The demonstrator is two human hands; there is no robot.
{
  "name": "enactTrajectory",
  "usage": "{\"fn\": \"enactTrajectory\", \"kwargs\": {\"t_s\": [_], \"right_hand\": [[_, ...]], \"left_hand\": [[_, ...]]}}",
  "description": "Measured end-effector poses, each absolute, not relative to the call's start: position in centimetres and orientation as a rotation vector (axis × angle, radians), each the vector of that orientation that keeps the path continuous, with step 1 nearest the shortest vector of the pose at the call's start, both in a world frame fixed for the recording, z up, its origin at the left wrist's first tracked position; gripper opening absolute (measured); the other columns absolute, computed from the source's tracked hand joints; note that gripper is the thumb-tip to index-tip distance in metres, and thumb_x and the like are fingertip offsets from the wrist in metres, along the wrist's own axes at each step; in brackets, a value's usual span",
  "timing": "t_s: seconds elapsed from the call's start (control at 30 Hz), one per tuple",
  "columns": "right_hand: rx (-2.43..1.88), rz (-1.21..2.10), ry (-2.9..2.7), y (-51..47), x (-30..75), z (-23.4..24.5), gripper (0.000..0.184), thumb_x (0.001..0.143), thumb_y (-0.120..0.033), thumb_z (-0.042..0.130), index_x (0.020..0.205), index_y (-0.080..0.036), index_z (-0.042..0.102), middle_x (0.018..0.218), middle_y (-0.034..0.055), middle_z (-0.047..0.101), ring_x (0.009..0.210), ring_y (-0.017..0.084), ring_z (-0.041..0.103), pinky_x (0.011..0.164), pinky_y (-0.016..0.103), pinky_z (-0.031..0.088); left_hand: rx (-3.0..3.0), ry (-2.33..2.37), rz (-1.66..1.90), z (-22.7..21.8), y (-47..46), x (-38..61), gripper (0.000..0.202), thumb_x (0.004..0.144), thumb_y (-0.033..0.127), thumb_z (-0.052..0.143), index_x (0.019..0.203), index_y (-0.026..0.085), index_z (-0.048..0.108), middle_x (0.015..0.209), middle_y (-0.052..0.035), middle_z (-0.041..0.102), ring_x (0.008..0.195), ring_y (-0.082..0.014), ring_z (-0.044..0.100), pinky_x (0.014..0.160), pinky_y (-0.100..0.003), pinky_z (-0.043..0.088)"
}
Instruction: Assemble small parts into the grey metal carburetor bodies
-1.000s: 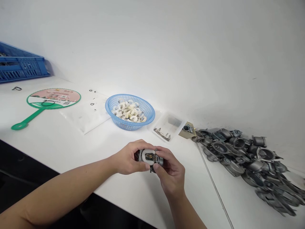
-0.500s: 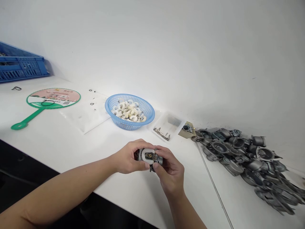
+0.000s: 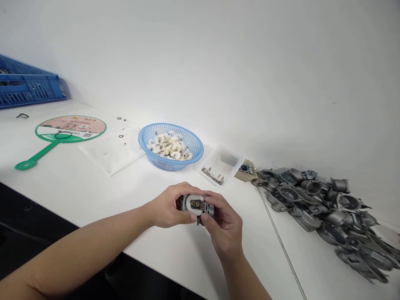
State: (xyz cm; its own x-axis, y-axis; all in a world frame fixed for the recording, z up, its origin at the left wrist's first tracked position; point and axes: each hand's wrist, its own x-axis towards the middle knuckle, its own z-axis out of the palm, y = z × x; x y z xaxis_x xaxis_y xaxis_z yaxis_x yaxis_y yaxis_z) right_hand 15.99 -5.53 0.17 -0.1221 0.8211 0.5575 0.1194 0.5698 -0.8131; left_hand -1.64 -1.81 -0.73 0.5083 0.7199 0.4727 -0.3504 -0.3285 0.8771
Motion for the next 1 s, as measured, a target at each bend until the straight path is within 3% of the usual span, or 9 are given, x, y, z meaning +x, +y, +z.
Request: {"fn": "enactTrajectory", "kwargs": {"t_s": [0.43, 0.63, 0.73, 0.9, 1.0], "right_hand": [[-0.785, 0.761, -1.603, -5.4, 15.9, -0.1, 0.027, 0.08, -0.019, 0.062, 0.105, -0.029, 0.063, 0.114, 0.0079, 0.054, 0.099, 0.022, 0.056, 0.077, 0.035, 0.052], [-0.817, 0.956, -1.46, -5.8, 15.6, 0.6, 0.057, 0.073, -0.027, 0.07, 0.125, -0.03, 0.047, 0.119, 0.0086, 0.054, 0.103, 0.023, 0.054, 0.078, 0.035, 0.051], [-0.879, 1.05, -1.437, -5.7, 15.6, 0.7, 0.052, 0.071, -0.031, 0.071, 0.119, -0.027, 0.053, 0.112, 0.008, 0.057, 0.097, 0.023, 0.056, 0.076, 0.035, 0.05], [-0.968, 1.138, -1.406, -5.5, 15.9, 0.7, 0.047, 0.07, -0.034, 0.071, 0.114, -0.024, 0.057, 0.1, 0.0064, 0.062, 0.088, 0.021, 0.058, 0.072, 0.034, 0.05], [-1.041, 1.095, -1.452, -5.6, 15.9, 1.0, 0.042, 0.071, -0.032, 0.071, 0.11, -0.023, 0.059, 0.098, 0.0061, 0.064, 0.086, 0.02, 0.058, 0.072, 0.033, 0.05]], "left_hand": [[1.555, 0.328, 1.12, -0.7, -1.8, -1.6, 0.049, 0.069, 0.026, 0.073, 0.116, 0.023, 0.058, 0.106, -0.0085, 0.053, 0.092, -0.0219, 0.057, 0.078, -0.035, 0.046], [1.418, 0.287, 1.107, -0.8, -1.6, -1.6, 0.048, 0.07, 0.027, 0.073, 0.115, 0.022, 0.057, 0.108, -0.009, 0.053, 0.094, -0.0226, 0.056, 0.077, -0.035, 0.047], [1.314, 0.256, 1.07, -0.8, -1.5, -1.6, 0.047, 0.07, 0.025, 0.073, 0.114, 0.021, 0.056, 0.104, -0.0081, 0.056, 0.088, -0.0194, 0.057, 0.071, -0.031, 0.048], [1.252, 0.317, 1.009, -0.8, -1.5, -1.7, 0.049, 0.07, 0.025, 0.073, 0.114, 0.019, 0.054, 0.086, -0.0037, 0.057, 0.063, -0.0099, 0.052, 0.05, -0.021, 0.042], [1.25, 0.352, 0.99, -0.9, -1.4, -1.7, 0.054, 0.069, 0.028, 0.074, 0.117, 0.018, 0.051, 0.085, -0.0037, 0.056, 0.062, -0.0098, 0.052, 0.049, -0.02, 0.041]]}}
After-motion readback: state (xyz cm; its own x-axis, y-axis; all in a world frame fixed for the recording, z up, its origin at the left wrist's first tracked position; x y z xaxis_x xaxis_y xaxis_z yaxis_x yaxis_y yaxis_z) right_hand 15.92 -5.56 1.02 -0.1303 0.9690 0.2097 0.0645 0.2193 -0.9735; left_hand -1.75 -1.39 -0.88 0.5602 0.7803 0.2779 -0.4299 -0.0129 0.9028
